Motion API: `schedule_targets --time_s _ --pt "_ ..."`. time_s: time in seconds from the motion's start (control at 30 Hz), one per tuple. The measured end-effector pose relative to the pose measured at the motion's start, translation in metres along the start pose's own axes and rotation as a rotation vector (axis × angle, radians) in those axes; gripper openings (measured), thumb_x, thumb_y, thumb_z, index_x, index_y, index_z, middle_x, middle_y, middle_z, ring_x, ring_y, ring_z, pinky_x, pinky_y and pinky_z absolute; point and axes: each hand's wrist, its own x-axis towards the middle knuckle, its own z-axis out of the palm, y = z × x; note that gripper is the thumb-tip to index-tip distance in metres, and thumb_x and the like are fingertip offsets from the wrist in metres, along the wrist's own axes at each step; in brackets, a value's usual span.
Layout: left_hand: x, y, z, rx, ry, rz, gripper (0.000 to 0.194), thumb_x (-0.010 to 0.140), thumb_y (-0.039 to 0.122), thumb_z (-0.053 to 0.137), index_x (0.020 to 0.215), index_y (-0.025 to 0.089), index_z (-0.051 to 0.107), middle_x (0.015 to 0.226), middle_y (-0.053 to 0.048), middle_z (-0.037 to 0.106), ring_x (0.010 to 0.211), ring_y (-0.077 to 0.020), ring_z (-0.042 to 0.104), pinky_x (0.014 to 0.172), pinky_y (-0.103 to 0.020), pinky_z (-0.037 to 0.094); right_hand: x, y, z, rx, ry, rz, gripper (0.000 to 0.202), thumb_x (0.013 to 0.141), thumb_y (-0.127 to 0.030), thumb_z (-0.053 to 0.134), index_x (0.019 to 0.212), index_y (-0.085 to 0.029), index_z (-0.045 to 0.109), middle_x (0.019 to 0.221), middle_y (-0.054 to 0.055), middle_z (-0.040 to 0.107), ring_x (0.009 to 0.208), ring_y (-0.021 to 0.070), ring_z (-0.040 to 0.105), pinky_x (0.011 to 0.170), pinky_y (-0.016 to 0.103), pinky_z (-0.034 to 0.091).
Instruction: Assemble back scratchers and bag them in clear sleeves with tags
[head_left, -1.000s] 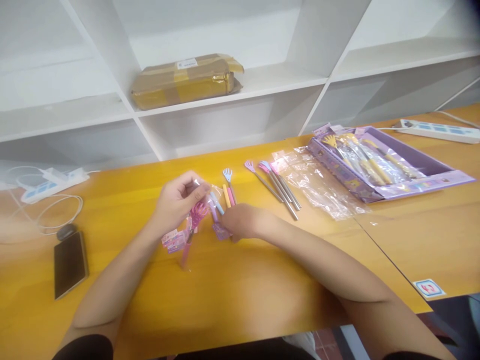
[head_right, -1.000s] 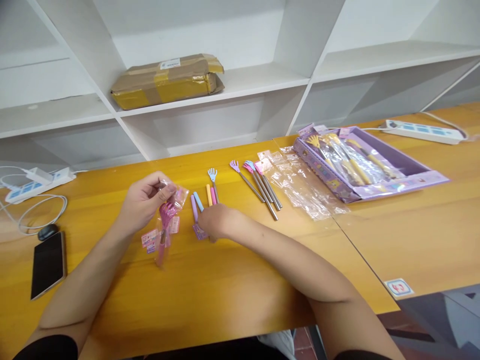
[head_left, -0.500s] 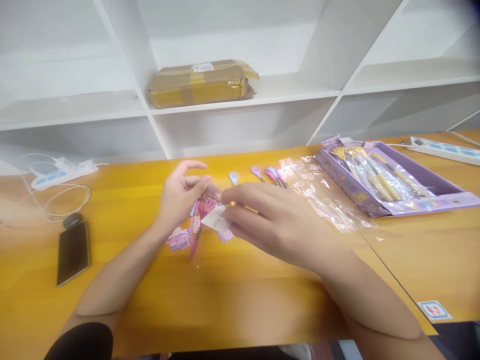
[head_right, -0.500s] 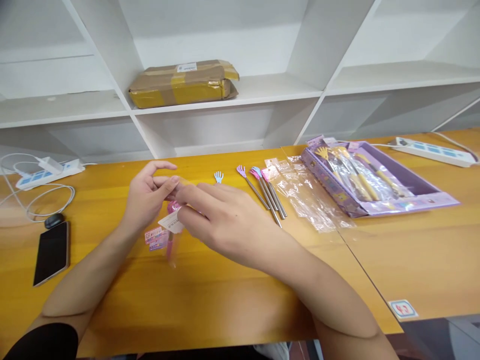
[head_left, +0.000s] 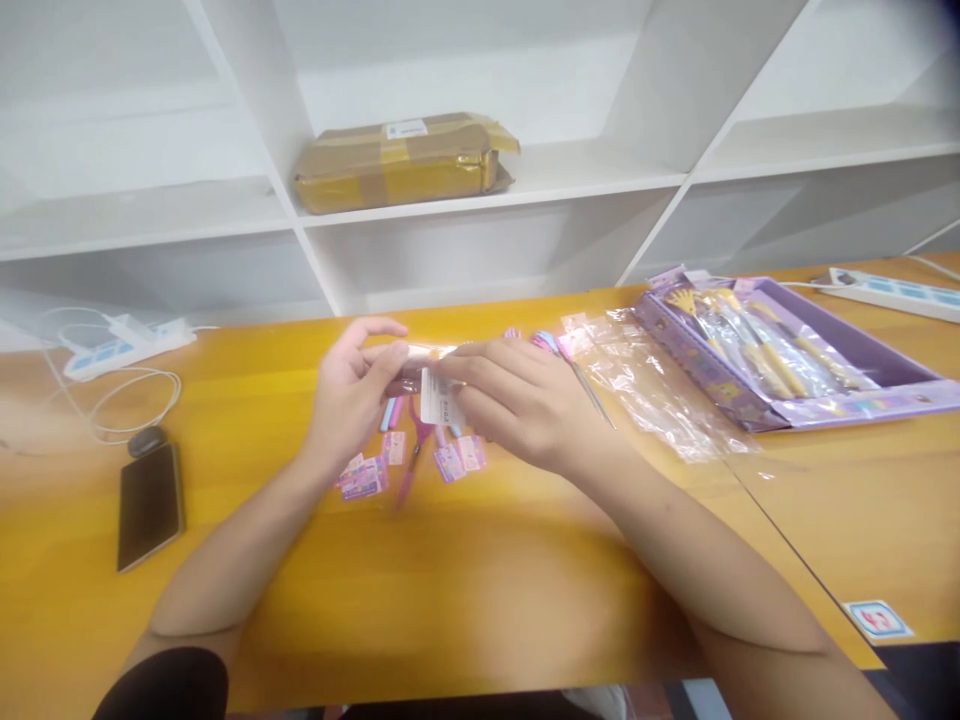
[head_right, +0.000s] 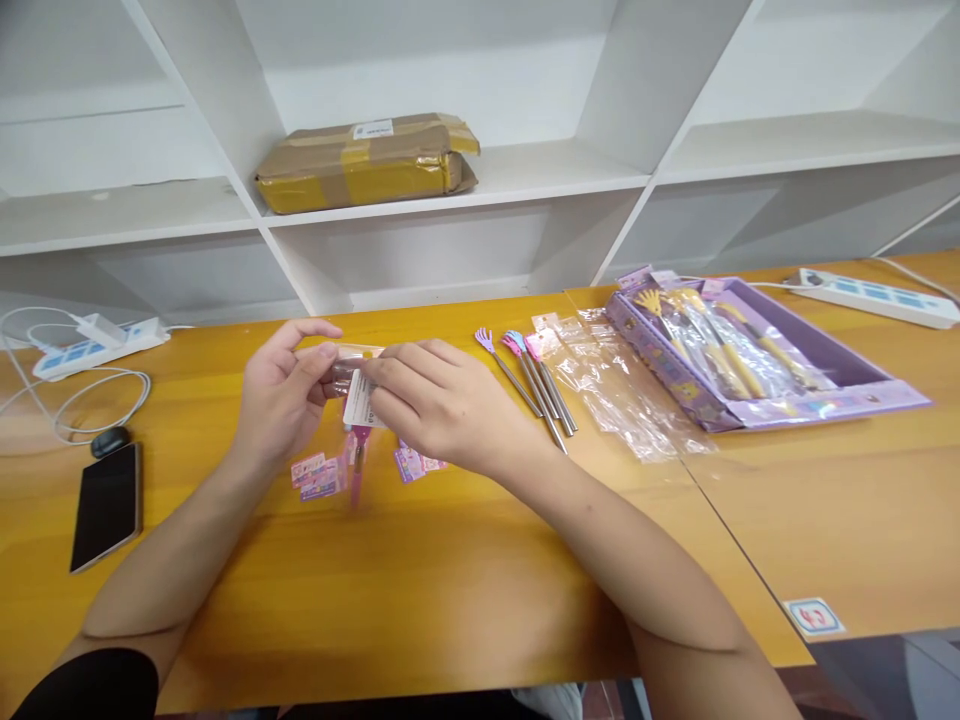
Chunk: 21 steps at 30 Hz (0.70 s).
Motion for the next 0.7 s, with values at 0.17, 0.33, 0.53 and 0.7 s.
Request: schedule_targets --time_s 0.17,0.33,0.53,0.7 --pt "-0.003 0.003 0.003 -0.035 -0.056 0.025 0.021 0.099 0.036 0.068 0.112 0.022 0.06 0.099 -0.006 0.083 0.088 -0.0206 0.08 0.076 -0.033 0.063 -0.006 0.003 0.005 0.004 0.038 0.012 0.03 0.107 -0.002 0.048 0.092 -0.021 0.066 0.119 0.009 0.079 0.107 0.0223 0.07 0.086 0.039 0.057" --pt "-0.006 0.001 0.006 0.038 -0.109 0.079 0.034 0.092 0.02 0.073 0.121 0.023 0.055 0.11 -0.005 0.081 0.099 -0.019 0.077 0.085 -0.032 0.062 -0.009 0.007 0.014 0.001 0.089 0.033 0.027 0.106 -0.003 0.052 0.09 -0.023 0.062 0.118 0.008 0.079 0.106 0.0213 0.07 0.084 0.037 0.059" --pt "-0.005 -0.008 0.009 0.108 -0.118 0.091 0.051 0.092 0.019 0.081 0.133 0.025 0.05 0.088 0.005 0.07 0.078 -0.0122 0.072 0.073 -0.024 0.058 -0.012 0.015 0.025 -0.004 0.251 0.074 0.026 0.105 -0.005 0.058 0.088 -0.024 0.054 0.114 0.009 0.079 0.098 0.0206 0.068 0.079 0.037 0.058" --pt "-0.007 -0.008 0.01 0.103 -0.164 0.113 0.044 0.099 0.021 0.074 0.134 0.031 0.05 0.104 0.001 0.069 0.084 -0.0147 0.076 0.08 -0.03 0.064 -0.007 0.013 0.018 0.175 0.305 0.301 0.018 0.104 -0.017 0.067 0.094 -0.026 0.056 0.106 0.006 0.081 0.092 0.0196 0.073 0.08 0.037 0.058"
